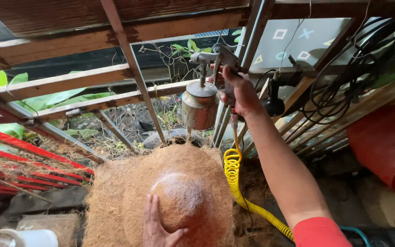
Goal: The person sprays a straw hat with a spray gun, then uses a hair dryer to dry and shape the hat. The person rotates the hat while spraying and drying to cover different areas.
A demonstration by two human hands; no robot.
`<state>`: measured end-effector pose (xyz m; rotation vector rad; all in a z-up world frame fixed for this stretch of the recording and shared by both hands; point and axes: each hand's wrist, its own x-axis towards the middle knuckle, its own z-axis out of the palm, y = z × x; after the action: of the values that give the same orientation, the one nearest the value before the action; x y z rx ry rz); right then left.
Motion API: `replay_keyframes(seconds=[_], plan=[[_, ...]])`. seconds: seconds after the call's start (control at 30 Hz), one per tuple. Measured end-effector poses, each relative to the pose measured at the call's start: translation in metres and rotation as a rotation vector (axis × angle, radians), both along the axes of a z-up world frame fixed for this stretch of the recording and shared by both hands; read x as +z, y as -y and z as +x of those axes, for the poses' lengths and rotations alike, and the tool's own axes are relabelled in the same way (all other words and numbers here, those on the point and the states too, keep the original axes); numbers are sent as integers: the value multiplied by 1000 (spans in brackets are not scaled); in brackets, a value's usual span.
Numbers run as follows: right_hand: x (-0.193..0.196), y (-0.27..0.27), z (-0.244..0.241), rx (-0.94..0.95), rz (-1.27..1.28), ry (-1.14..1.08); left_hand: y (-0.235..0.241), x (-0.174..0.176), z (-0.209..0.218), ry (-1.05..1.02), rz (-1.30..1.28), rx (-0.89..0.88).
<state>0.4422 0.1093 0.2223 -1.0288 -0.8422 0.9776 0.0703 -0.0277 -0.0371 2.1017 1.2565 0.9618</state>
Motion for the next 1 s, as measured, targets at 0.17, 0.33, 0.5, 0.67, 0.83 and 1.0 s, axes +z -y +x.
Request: replay_keyframes(seconds=[0.17,0.33,0.5,0.67,0.83,1.0], plan=[[4,-6,0,41,-49,48,0,-1,14,-8,-56,-4],[-22,-12,14,51,9,-57,-4,-4,24,-12,-24,-3],[-32,-7,29,-107,-57,143,-4,-19,38,-41,-69,-40],[-59,-1,48,-198,-5,403,2,-16,48,-7,-106,-32],[-76,33,55,-119,59,336,6,-14,48,15,-155,-16],[-134,41,116,-513,33,-749,6,-18,47,-19,-148,-22]])
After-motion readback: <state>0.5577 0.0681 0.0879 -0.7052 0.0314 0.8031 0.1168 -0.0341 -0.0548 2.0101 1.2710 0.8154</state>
